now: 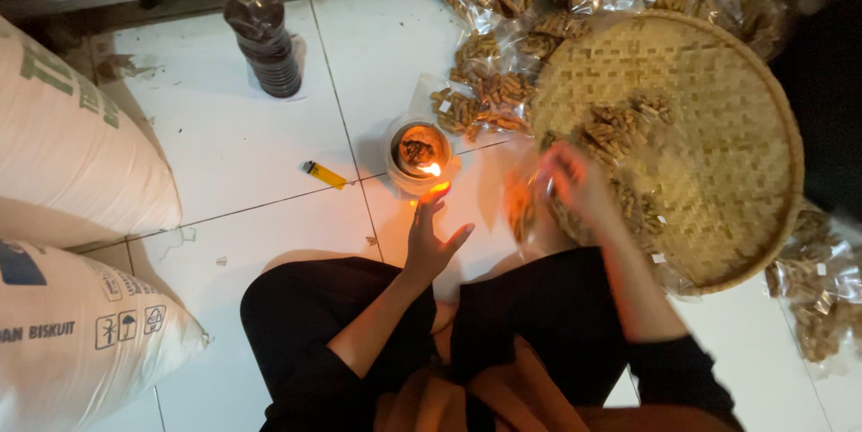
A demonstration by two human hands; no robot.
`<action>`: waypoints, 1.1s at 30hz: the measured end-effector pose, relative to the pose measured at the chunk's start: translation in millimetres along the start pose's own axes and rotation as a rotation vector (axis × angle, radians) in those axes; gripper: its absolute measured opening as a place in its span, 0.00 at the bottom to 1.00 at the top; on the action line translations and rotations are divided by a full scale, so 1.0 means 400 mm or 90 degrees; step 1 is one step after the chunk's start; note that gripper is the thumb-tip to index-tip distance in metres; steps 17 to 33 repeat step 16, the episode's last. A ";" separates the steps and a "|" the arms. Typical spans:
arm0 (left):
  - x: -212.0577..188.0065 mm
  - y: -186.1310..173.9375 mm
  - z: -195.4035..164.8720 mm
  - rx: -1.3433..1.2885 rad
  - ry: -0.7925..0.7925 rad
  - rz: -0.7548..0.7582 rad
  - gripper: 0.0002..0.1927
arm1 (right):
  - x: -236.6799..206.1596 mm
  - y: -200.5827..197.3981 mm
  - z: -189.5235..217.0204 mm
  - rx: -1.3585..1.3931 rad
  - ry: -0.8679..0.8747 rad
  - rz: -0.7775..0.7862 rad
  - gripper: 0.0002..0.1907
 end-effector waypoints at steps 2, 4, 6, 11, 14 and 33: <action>0.000 0.024 0.003 -0.011 -0.024 0.065 0.35 | 0.107 -0.128 -0.017 0.002 0.067 -0.140 0.02; -0.001 0.046 0.019 -0.026 -0.048 0.119 0.35 | 0.201 -0.253 0.040 0.097 -0.115 -0.245 0.04; -0.009 0.067 0.041 -0.047 -0.075 0.165 0.34 | 0.238 -0.327 0.035 0.174 -0.120 -0.326 0.04; -0.025 0.084 0.087 -0.027 -0.131 0.227 0.29 | 0.173 -0.246 -0.022 -0.345 -0.014 -0.017 0.25; -0.028 0.093 0.098 -0.021 -0.130 0.248 0.25 | 0.032 -0.057 -0.088 -0.335 0.043 0.355 0.56; -0.092 0.042 0.094 -0.021 -0.135 0.261 0.23 | -0.019 -0.021 -0.114 -0.469 0.056 0.436 0.59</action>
Point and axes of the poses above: each hand's wrist, its own x-axis towards the middle knuckle, its own y-axis out of the palm, z = x × y, the point moved 7 cm from there along x, towards the middle knuckle, and after that the axes turned 10 degrees about -y, right-handed, at the moved point
